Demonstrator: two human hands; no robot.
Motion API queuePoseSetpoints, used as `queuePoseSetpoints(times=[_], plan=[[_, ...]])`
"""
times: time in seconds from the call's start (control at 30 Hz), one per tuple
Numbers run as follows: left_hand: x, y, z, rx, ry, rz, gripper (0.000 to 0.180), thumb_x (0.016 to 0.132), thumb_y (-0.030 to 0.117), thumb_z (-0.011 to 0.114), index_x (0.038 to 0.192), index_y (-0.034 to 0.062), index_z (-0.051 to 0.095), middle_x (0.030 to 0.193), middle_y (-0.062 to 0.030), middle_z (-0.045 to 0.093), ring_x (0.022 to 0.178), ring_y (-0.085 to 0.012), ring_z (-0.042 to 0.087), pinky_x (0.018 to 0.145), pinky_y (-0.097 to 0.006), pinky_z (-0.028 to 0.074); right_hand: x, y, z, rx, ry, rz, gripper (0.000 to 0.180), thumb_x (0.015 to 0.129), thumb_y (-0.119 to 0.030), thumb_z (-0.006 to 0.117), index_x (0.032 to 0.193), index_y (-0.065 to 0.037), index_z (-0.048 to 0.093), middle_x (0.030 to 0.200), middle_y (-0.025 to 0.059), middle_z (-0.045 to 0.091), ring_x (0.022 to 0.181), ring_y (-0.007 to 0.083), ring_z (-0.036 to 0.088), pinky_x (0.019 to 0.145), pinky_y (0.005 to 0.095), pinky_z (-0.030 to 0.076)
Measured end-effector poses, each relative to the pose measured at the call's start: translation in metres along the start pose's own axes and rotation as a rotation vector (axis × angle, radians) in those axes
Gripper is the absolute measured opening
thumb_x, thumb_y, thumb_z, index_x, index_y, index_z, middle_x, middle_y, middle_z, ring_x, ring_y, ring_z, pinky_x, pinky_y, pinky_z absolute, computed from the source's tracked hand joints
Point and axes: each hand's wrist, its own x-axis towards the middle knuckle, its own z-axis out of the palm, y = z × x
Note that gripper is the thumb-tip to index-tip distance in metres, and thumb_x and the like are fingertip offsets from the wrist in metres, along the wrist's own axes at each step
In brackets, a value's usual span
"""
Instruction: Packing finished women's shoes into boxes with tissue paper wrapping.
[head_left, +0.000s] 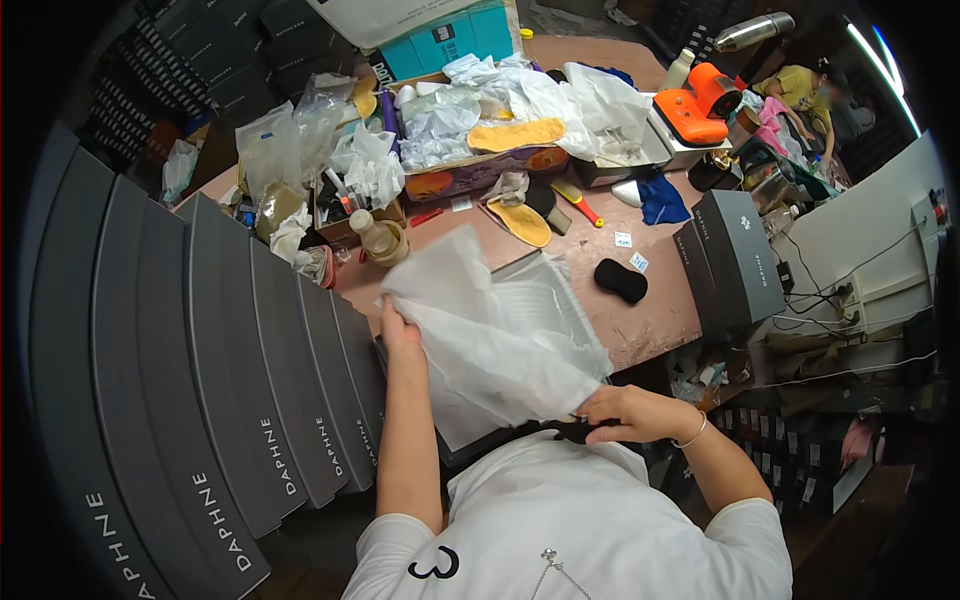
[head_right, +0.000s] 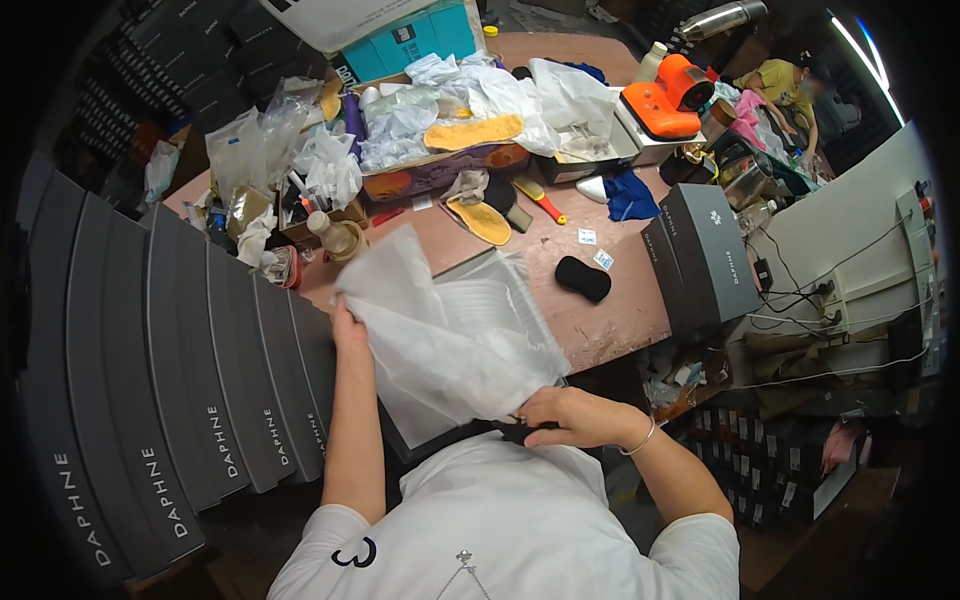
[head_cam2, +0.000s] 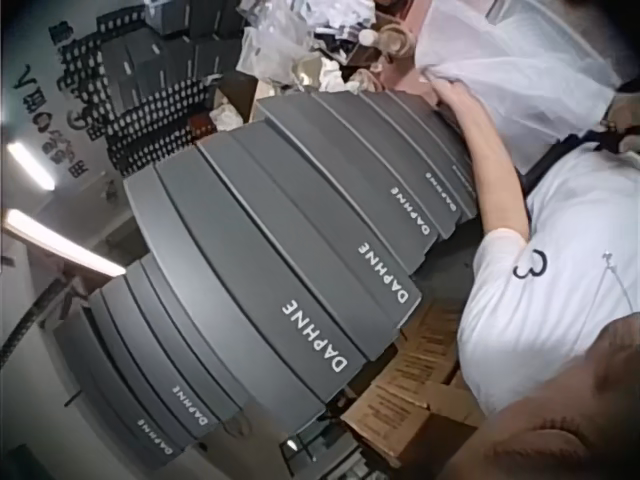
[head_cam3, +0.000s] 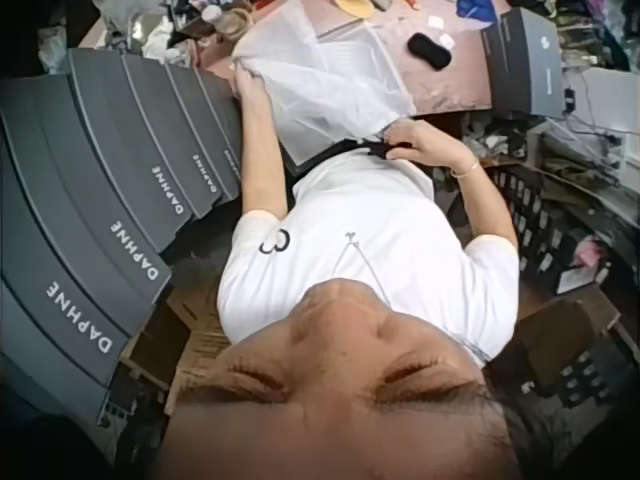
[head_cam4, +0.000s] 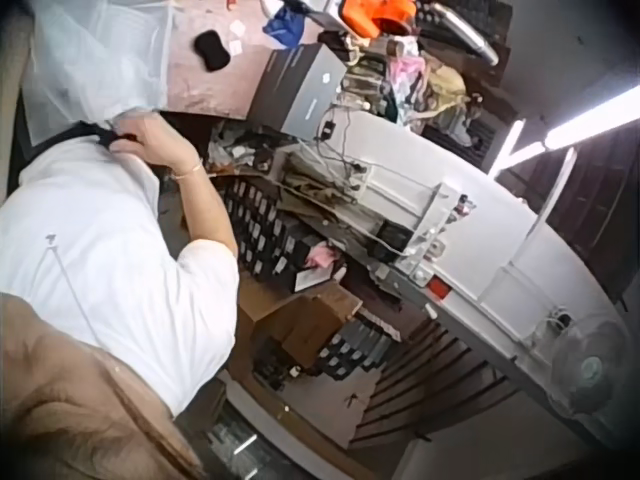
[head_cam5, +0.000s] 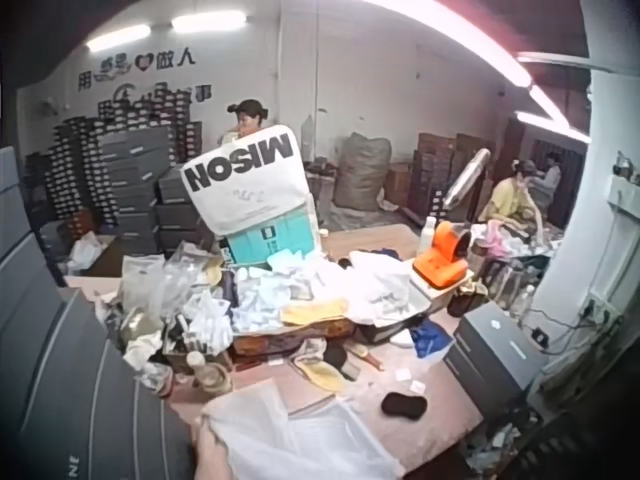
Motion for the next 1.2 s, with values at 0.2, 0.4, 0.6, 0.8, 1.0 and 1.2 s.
queuePoseSetpoints(times=[0.2,0.4,0.6,0.8,1.0,1.2], plan=[[-0.081,0.086,0.021,0.713,-0.036,1.017,0.029,0.094,0.028,0.058,0.093,-0.0006,0.058,0.098,-0.007,0.063,0.087,-0.0194,0.06,0.075,-0.036,0.046,-0.043,-0.002,-0.014,-0.274,0.185,0.095,0.024,0.08,-0.019,0.071,0.079,0.002,0.06,0.101,0.0158,0.062,0.097,0.0325,0.058,0.083,0.0373,0.049],[-0.134,-0.011,-0.022,1.484,-0.446,1.002,0.054,0.074,0.02,0.077,0.12,-0.0014,0.057,0.135,-0.0225,0.045,0.13,-0.0366,0.039,0.108,-0.042,0.031,-0.011,0.01,0.016,-0.305,0.618,-0.082,0.021,0.077,-0.015,0.072,0.079,-0.001,0.058,0.099,0.0143,0.055,0.097,0.0328,0.054,0.083,0.0395,0.046],[-0.19,-0.067,0.01,0.343,-0.585,-0.223,0.04,0.1,0.036,0.043,0.109,-0.0013,0.055,0.093,-0.0135,0.064,0.085,-0.0191,0.063,0.079,-0.033,0.052,0.04,0.014,0.054,-0.171,0.588,-0.297,0.039,0.068,-0.015,0.079,0.1,-0.003,0.062,0.111,0.016,0.049,0.104,0.0324,0.051,0.091,0.0404,0.045],[-0.181,-0.04,0.013,0.512,-0.723,0.025,0.04,0.101,0.036,0.042,0.104,-0.0007,0.057,0.085,-0.0083,0.064,0.081,-0.0154,0.063,0.071,-0.027,0.051,0.005,0.054,0.056,-0.072,0.795,-0.013,0.084,0.065,-0.022,0.085,0.134,-0.004,0.041,0.122,0.0193,0.046,0.111,0.0351,0.05,0.093,0.0395,0.045],[-0.186,-0.047,0.021,0.423,-0.599,-0.137,0.036,0.101,0.034,0.042,0.1,0.0003,0.056,0.085,-0.01,0.064,0.077,-0.0155,0.062,0.07,-0.028,0.051,0.017,0.046,0.055,-0.003,0.656,-0.165,0.083,0.067,-0.031,0.083,0.135,-0.007,0.042,0.137,0.0224,0.038,0.125,0.0397,0.043,0.102,0.0424,0.04],[-0.185,-0.084,-0.007,0.347,-0.455,-0.271,0.033,0.098,0.026,0.051,0.119,0.0005,0.05,0.111,-0.0086,0.059,0.105,-0.0176,0.055,0.092,-0.034,0.043,0.038,0.028,0.018,0.307,0.403,0.015,0.043,0.072,-0.015,0.077,0.112,-0.004,0.067,0.132,0.0191,0.052,0.123,0.0332,0.05,0.103,0.0379,0.039]])
